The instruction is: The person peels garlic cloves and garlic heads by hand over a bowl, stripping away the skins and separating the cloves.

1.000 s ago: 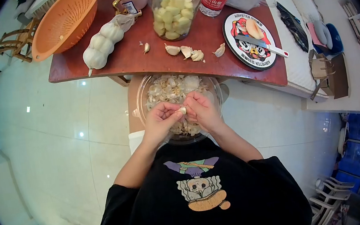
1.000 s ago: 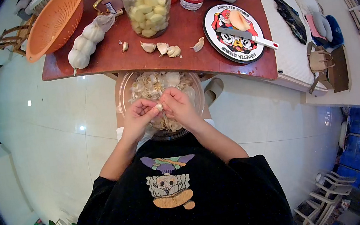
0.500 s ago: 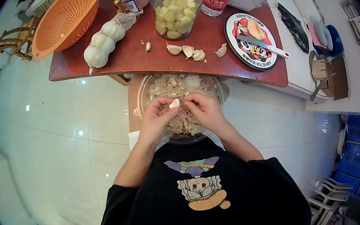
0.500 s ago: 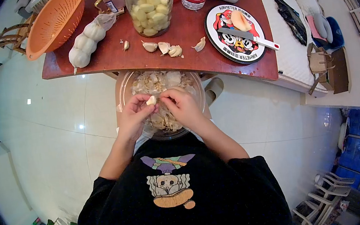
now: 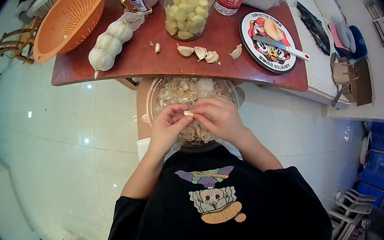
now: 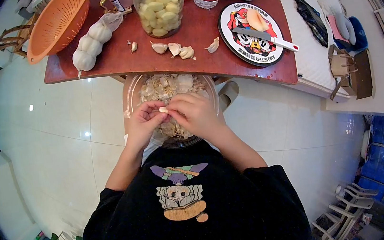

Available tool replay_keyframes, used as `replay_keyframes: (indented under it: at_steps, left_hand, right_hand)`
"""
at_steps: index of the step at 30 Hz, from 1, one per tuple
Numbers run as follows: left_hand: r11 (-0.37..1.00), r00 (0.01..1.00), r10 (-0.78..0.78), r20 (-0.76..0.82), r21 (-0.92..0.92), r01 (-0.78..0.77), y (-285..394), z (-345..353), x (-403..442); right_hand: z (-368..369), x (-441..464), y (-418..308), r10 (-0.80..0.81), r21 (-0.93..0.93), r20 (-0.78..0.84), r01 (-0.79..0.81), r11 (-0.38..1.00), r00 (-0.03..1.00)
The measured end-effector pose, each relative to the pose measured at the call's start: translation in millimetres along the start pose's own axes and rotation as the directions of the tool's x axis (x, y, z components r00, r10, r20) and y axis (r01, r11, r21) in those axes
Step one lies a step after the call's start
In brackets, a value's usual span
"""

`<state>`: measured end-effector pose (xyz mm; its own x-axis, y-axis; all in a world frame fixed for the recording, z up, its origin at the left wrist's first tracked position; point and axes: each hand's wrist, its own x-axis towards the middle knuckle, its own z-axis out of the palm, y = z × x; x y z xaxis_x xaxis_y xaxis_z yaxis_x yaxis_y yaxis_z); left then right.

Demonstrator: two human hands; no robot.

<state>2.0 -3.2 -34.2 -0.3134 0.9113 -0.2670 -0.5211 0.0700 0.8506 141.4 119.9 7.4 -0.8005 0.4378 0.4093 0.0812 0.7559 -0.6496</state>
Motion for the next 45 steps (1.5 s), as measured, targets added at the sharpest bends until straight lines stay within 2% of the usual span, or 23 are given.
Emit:
replay_keyframes:
  at_steps: [2,8,10,13,16,22,25,31,37,40,43,45]
  left_hand:
    - [0.998,0.998,0.052,-0.019,0.041,-0.051,-0.5,0.2,-0.7]
    - [0.997,1.0,0.013,0.008,0.07,-0.013,0.1,-2.1,-2.1]
    - [0.999,0.999,-0.026,0.019,0.018,0.026,0.3,-3.4,-1.2]
    - [0.997,0.996,-0.065,0.056,-0.045,0.067,5.4,-2.5,-0.9]
    - [0.994,0.992,-0.086,0.09,-0.057,0.091,9.2,-2.1,-2.0]
    - [0.993,0.99,-0.083,0.111,-0.07,0.091,4.5,-5.6,-0.7]
    - [0.996,0.992,-0.049,0.116,-0.074,0.058,1.5,-6.7,-0.1]
    - [0.998,0.998,0.025,0.055,-0.062,-0.022,5.8,0.1,-0.3]
    - [0.993,0.993,0.114,0.019,0.037,-0.115,0.7,2.2,-1.2]
    - [0.993,0.993,0.12,-0.013,0.018,-0.12,0.6,6.1,-1.9]
    - [0.997,0.997,0.075,0.005,-0.01,-0.075,3.4,5.1,-0.5]
    - [0.998,0.998,0.058,0.022,-0.016,-0.058,2.9,5.3,0.4]
  right_hand:
    - [-0.5,0.3,-1.5,0.005,0.022,0.006,-0.005,1.0,1.0]
    - [1.9,-3.0,3.7,0.057,0.094,0.027,-0.059,0.994,0.998]
    - [2.1,-3.5,3.3,0.105,0.147,0.036,-0.109,0.983,0.994]
    - [2.9,-5.4,-0.2,0.361,0.262,0.08,-0.369,0.892,0.929]
    - [7.9,-8.6,7.0,0.414,0.404,0.06,-0.401,0.822,0.908]
    - [4.1,-7.7,8.3,0.427,0.345,0.068,-0.423,0.838,0.902]
    - [3.6,-7.0,11.3,0.337,0.3,0.053,-0.337,0.893,0.94]
    - [5.0,-4.7,-2.9,0.398,0.425,0.097,-0.399,0.812,0.912]
    - [10.5,-13.7,7.5,0.38,0.396,0.155,-0.41,0.822,0.912]
    - [9.5,-11.4,0.2,0.439,0.322,0.137,-0.459,0.828,0.888]
    - [8.0,-7.9,-6.4,0.431,0.322,0.118,-0.445,0.836,0.895]
    - [11.0,-7.5,-6.1,0.323,0.213,0.023,-0.32,0.923,0.946]
